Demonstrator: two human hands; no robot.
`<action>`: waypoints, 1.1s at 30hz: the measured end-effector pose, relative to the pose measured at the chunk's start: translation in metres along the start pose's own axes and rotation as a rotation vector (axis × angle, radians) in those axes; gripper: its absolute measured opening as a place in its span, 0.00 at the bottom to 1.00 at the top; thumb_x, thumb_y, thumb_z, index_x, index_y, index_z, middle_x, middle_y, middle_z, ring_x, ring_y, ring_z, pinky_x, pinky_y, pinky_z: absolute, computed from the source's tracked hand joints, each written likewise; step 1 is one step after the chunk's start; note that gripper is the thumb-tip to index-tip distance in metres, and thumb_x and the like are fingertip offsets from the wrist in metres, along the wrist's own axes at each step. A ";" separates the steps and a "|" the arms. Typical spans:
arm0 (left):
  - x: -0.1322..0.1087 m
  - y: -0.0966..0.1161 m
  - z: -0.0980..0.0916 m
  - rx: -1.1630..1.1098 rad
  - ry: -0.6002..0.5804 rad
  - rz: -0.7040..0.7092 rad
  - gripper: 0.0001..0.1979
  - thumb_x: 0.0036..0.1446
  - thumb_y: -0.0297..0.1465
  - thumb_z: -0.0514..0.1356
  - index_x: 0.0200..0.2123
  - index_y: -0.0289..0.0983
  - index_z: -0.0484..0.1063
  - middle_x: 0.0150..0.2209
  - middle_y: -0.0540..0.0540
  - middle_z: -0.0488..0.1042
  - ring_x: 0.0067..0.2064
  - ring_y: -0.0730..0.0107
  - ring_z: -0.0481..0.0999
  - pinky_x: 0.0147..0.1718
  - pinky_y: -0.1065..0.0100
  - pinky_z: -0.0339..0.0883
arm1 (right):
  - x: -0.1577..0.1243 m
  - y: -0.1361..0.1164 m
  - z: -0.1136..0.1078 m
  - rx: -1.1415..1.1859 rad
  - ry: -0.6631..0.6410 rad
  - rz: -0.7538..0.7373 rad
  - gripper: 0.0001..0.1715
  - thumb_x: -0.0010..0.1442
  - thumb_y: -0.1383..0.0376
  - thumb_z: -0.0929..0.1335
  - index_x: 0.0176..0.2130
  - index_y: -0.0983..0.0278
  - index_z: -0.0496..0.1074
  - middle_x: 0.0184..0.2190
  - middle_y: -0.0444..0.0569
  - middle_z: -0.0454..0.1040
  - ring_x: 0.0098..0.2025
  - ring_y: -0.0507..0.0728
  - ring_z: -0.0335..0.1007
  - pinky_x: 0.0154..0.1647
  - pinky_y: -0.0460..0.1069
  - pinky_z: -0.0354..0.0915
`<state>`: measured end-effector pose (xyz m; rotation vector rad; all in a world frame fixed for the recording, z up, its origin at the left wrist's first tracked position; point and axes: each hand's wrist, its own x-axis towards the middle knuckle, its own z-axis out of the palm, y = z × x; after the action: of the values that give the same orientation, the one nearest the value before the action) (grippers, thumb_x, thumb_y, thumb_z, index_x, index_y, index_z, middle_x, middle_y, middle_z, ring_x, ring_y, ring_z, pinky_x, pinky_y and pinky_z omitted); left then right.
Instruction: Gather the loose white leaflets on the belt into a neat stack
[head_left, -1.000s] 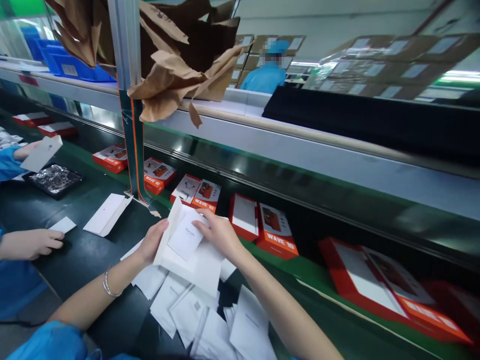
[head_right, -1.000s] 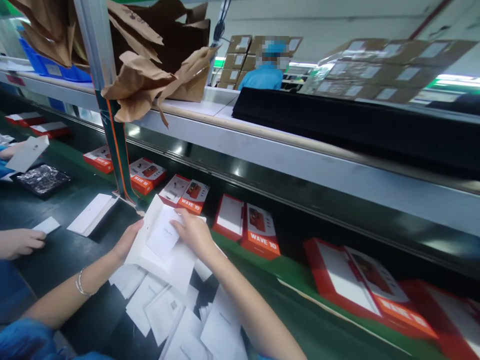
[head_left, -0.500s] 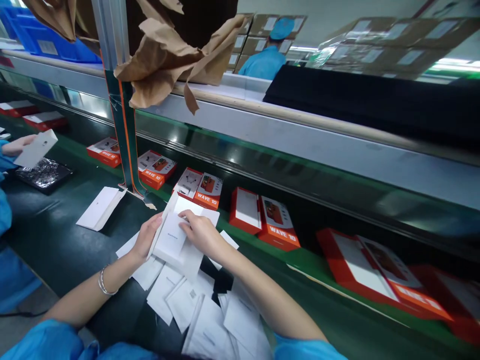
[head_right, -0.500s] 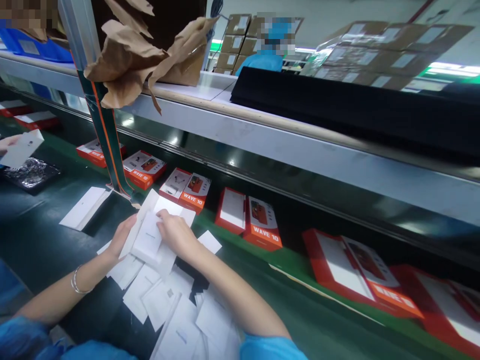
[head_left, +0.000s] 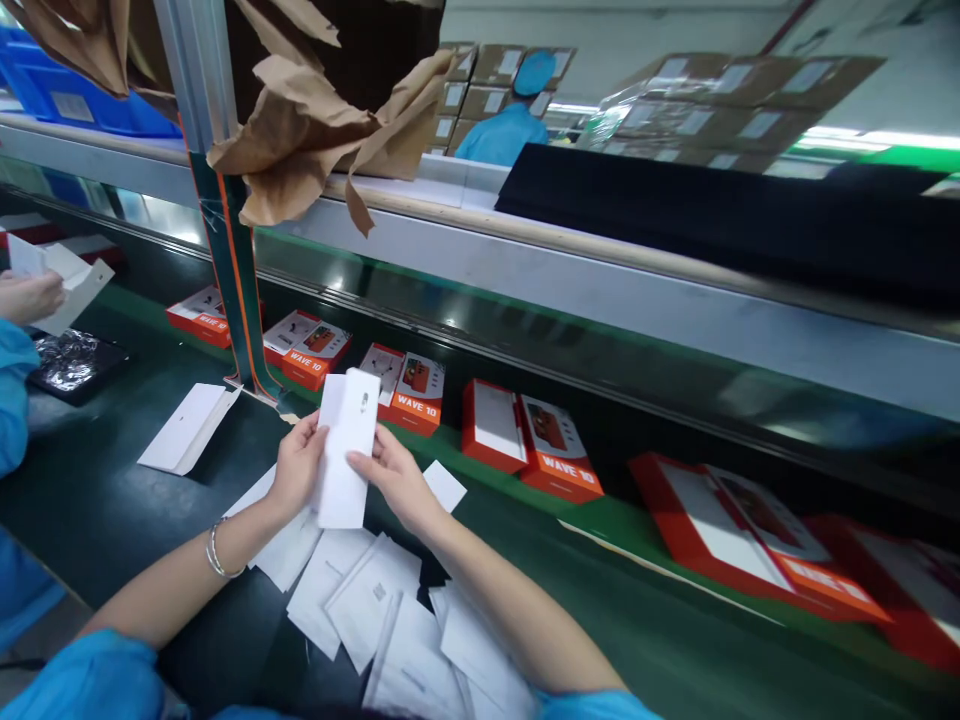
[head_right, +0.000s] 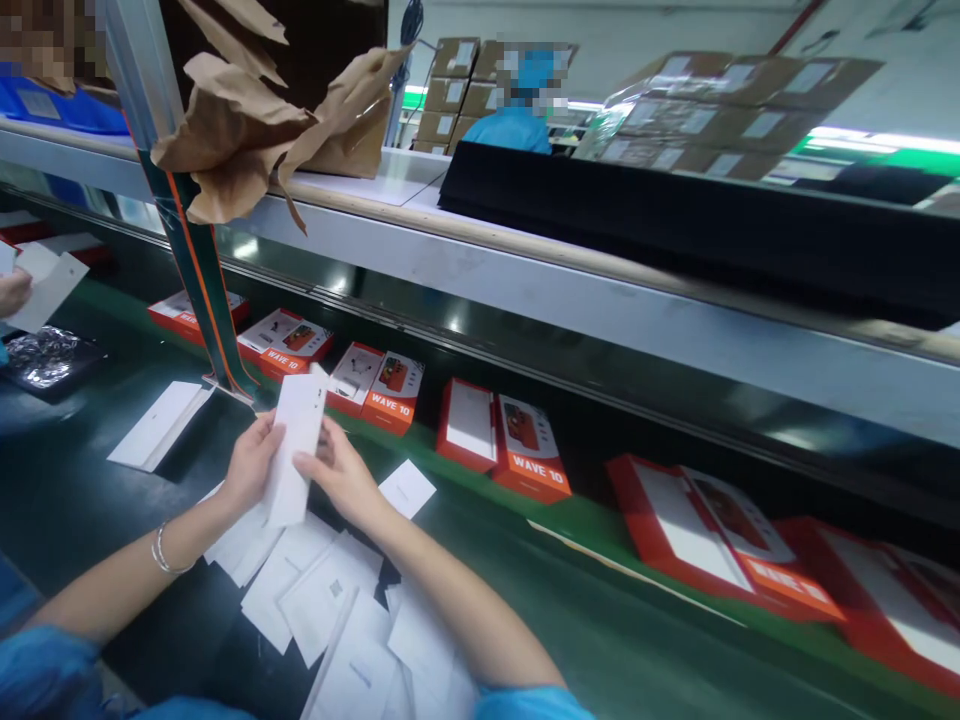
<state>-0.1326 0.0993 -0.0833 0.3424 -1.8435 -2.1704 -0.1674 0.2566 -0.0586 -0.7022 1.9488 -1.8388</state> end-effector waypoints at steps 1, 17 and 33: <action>0.000 0.001 0.006 -0.057 0.004 0.006 0.23 0.55 0.38 0.55 0.48 0.26 0.67 0.43 0.41 0.72 0.37 0.76 0.72 0.37 0.75 0.67 | 0.004 0.007 0.000 0.101 -0.004 0.002 0.41 0.53 0.52 0.68 0.58 0.68 0.54 0.54 0.59 0.61 0.52 0.59 0.64 0.53 0.56 0.63; -0.013 0.013 0.027 -0.332 -0.173 -0.162 0.21 0.39 0.40 0.69 0.26 0.30 0.67 0.26 0.46 0.72 0.28 0.71 0.71 0.31 0.70 0.69 | -0.001 0.012 -0.018 -0.340 0.406 -0.199 0.51 0.48 0.50 0.71 0.63 0.68 0.54 0.54 0.56 0.60 0.58 0.60 0.56 0.60 0.53 0.57; 0.008 0.002 0.021 -0.424 -0.047 -0.186 0.23 0.41 0.40 0.68 0.35 0.31 0.65 0.35 0.44 0.72 0.37 0.68 0.73 0.38 0.66 0.69 | -0.008 0.012 -0.021 0.024 0.126 -0.055 0.42 0.47 0.59 0.72 0.57 0.69 0.61 0.51 0.57 0.65 0.48 0.59 0.67 0.48 0.52 0.66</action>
<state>-0.1473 0.1150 -0.0778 0.3835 -1.3637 -2.6375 -0.1743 0.2789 -0.0689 -0.6535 1.9998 -1.9805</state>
